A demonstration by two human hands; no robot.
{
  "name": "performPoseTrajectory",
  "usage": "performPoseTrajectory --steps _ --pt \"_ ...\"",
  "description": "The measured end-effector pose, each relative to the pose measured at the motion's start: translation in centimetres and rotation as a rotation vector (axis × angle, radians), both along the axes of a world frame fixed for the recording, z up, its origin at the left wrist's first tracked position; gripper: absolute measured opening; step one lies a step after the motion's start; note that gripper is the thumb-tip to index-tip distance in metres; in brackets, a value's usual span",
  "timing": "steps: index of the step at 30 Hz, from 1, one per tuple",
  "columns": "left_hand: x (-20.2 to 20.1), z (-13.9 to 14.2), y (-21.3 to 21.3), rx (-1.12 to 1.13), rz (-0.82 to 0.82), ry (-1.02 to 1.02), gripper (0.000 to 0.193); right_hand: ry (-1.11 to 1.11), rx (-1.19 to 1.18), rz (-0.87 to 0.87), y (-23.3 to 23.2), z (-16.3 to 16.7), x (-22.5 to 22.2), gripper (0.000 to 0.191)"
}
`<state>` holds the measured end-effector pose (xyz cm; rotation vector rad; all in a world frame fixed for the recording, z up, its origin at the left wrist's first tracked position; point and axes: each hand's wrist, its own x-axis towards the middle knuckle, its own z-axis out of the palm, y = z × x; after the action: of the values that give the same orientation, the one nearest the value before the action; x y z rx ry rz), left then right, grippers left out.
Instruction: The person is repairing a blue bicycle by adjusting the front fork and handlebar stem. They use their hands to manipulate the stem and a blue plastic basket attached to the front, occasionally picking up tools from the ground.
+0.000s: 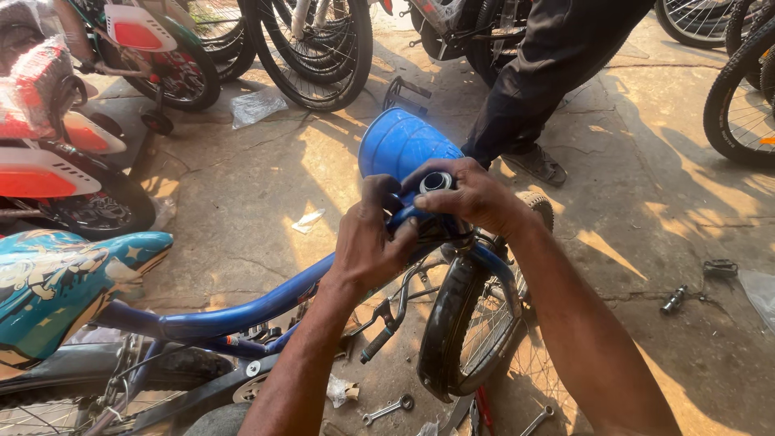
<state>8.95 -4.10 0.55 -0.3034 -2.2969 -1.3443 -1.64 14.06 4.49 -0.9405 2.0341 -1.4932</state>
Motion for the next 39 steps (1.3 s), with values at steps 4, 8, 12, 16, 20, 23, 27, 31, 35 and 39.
performPoseTrajectory --steps 4,8,12,16,20,23,27,31,35,39 --pt "-0.6 -1.1 -0.4 0.09 0.044 0.091 0.029 0.599 -0.008 -0.381 -1.4 -0.6 2.3 0.049" --pt "-0.6 -1.5 -0.3 0.088 0.04 0.067 0.024 0.112 -0.023 -0.057 -0.2 0.6 0.7 0.054" --pt "-0.1 -0.8 -0.5 0.1 0.064 -0.003 0.026 -0.102 -0.097 0.169 0.1 0.7 -1.2 0.06" --pt "0.1 0.5 -0.8 -0.068 0.009 -0.1 0.047 -0.008 -0.003 0.006 -0.1 -0.4 -0.6 0.057" --pt "0.4 1.4 0.0 -0.254 0.069 -0.27 0.067 0.013 -0.128 0.009 0.3 -0.2 0.3 0.068" --pt "0.9 1.3 0.9 -0.305 0.141 -0.221 0.064 -0.135 -0.269 0.179 1.1 0.9 0.4 0.074" --pt "1.3 0.8 1.0 -0.296 0.151 -0.104 0.061 -0.303 -0.328 0.274 2.4 1.8 0.4 0.069" --pt "1.6 0.4 0.8 -0.301 0.136 -0.088 0.06 -0.121 -0.237 0.199 2.9 1.9 0.7 0.061" --pt "1.6 0.3 0.4 -0.308 0.133 -0.091 0.056 0.228 -0.193 -0.014 1.4 1.3 2.0 0.05" --pt "1.6 0.4 0.0 -0.304 0.16 -0.018 0.058 0.623 0.055 -0.359 -0.6 0.6 3.4 0.052"
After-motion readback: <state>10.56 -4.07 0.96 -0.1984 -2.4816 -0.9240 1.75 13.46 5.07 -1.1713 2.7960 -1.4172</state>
